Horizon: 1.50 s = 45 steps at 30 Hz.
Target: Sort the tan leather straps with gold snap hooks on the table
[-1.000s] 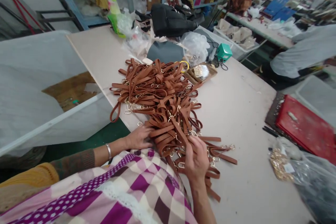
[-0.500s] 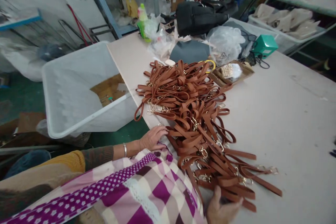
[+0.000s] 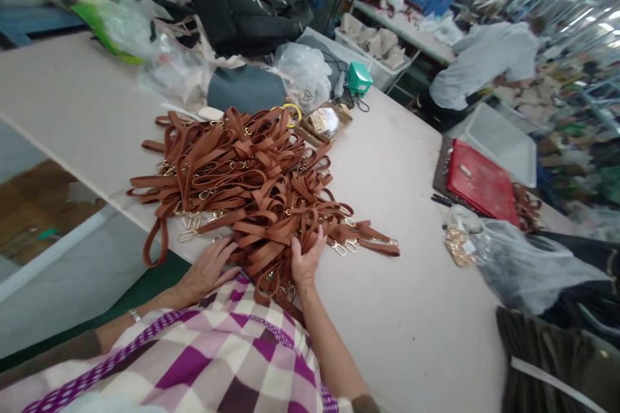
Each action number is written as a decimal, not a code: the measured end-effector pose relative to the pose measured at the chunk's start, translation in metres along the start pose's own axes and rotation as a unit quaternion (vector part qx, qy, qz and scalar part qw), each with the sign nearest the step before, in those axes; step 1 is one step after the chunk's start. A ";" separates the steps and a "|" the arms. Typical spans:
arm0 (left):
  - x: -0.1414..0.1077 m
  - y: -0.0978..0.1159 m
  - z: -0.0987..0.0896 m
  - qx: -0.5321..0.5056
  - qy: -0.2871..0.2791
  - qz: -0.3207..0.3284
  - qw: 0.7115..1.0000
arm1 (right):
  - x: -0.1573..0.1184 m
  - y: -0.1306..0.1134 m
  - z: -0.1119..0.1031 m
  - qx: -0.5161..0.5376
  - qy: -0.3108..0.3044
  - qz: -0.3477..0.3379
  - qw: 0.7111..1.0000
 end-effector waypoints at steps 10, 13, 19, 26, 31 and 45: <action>0.020 -0.035 -0.016 0.048 0.033 0.021 0.998 | 0.055 -0.044 0.044 0.017 -0.094 -0.047 0.994; 0.022 -0.035 -0.015 0.037 0.048 0.030 0.998 | 0.064 -0.036 0.035 -0.009 -0.127 -0.031 0.991; 0.022 -0.031 -0.014 0.052 0.030 0.014 0.998 | 0.074 -0.017 -0.011 -0.039 -0.203 -0.008 0.978; 0.009 -0.026 -0.026 0.069 0.002 -0.030 0.997 | 0.129 0.069 -0.137 -0.161 -0.099 0.062 0.980; -0.009 -0.014 -0.041 0.073 0.008 -0.069 0.995 | 0.137 0.138 -0.185 -0.234 0.005 0.111 0.966; -0.023 0.061 -0.013 0.075 -0.037 -0.065 0.994 | 0.058 0.057 -0.033 -0.101 -0.029 -0.095 0.990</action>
Point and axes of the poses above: each hand's wrist, its own x-axis towards the middle knuckle, its own z-axis out of the palm, y = z × x, the point moved 9 cm from there along x, towards the middle knuckle, and after that the axes turned 2 degrees about -z, right-handed, at the moved point
